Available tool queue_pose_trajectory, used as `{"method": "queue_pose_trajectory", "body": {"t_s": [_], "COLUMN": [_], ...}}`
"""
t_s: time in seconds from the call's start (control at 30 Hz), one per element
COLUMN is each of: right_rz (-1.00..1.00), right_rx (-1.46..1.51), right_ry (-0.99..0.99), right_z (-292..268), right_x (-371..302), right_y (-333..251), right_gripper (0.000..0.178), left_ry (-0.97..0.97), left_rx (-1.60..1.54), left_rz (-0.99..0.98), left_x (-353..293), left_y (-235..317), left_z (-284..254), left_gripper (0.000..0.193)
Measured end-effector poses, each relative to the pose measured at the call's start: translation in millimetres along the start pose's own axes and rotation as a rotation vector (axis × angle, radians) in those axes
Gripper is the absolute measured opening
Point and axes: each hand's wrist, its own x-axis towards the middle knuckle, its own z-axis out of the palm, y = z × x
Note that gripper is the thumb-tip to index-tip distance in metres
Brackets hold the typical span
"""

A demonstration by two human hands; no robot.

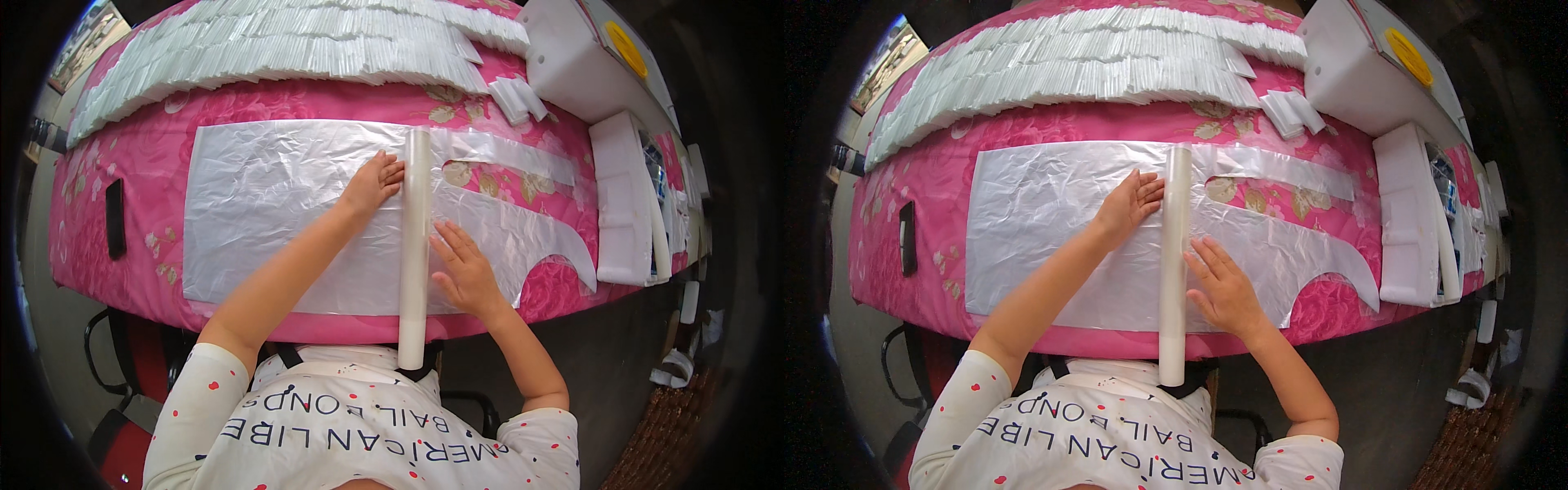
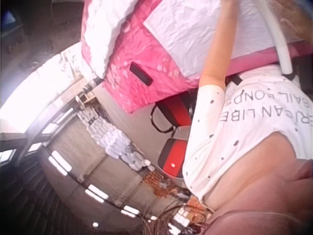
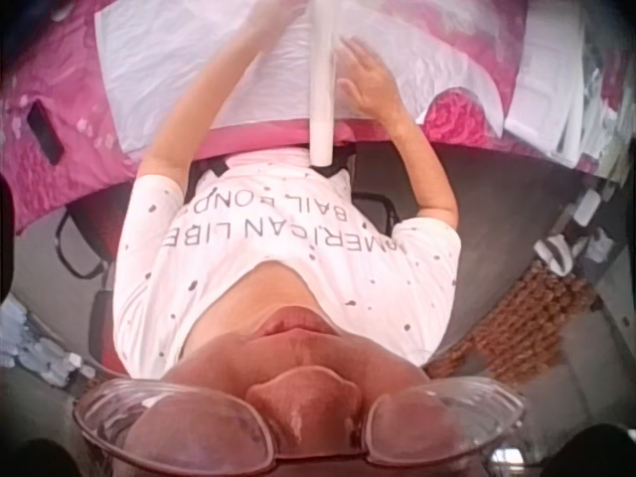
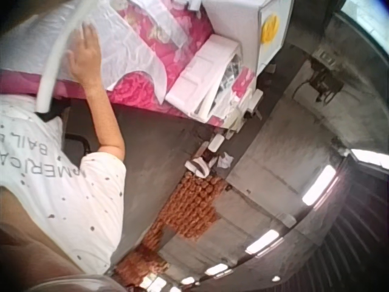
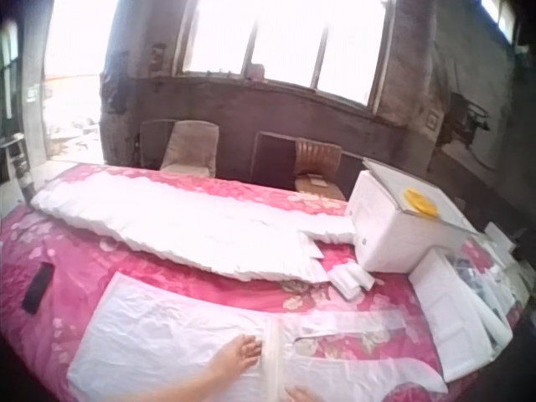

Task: The person wraps small white rectangular items in clear plastic film on a pink floral tablecloth. They unroll the film, place an item on it, fold the film around the item, and set the wrapped unit aside. This process is repeated multiple times.

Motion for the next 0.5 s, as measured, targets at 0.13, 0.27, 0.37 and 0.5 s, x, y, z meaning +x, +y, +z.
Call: {"method": "queue_pose_trajectory", "body": {"t_s": [0.13, 0.27, 0.37, 0.5], "right_rz": [-0.071, -0.164, -0.189, -0.235], "right_rx": [-0.004, -0.187, -0.236, -0.115], "right_ry": [-0.090, -0.172, -0.203, -0.224], "right_z": [4, 1, 17, 81], "right_x": [-4, 13, 33, 86], "right_y": [6, -1, -18, -75], "right_gripper": [0.054, 0.058, 0.059, 0.059], "left_ry": [-0.035, 0.130, 0.205, 0.230], "left_rx": [0.230, 0.993, 1.141, 1.148], "left_rz": [-0.043, 0.407, 0.719, 0.838], "left_x": [3, 2, -21, -76], "left_y": [10, 20, 38, 78], "left_z": [6, -9, -23, -55], "left_gripper": [0.053, 0.035, 0.027, 0.029]}}
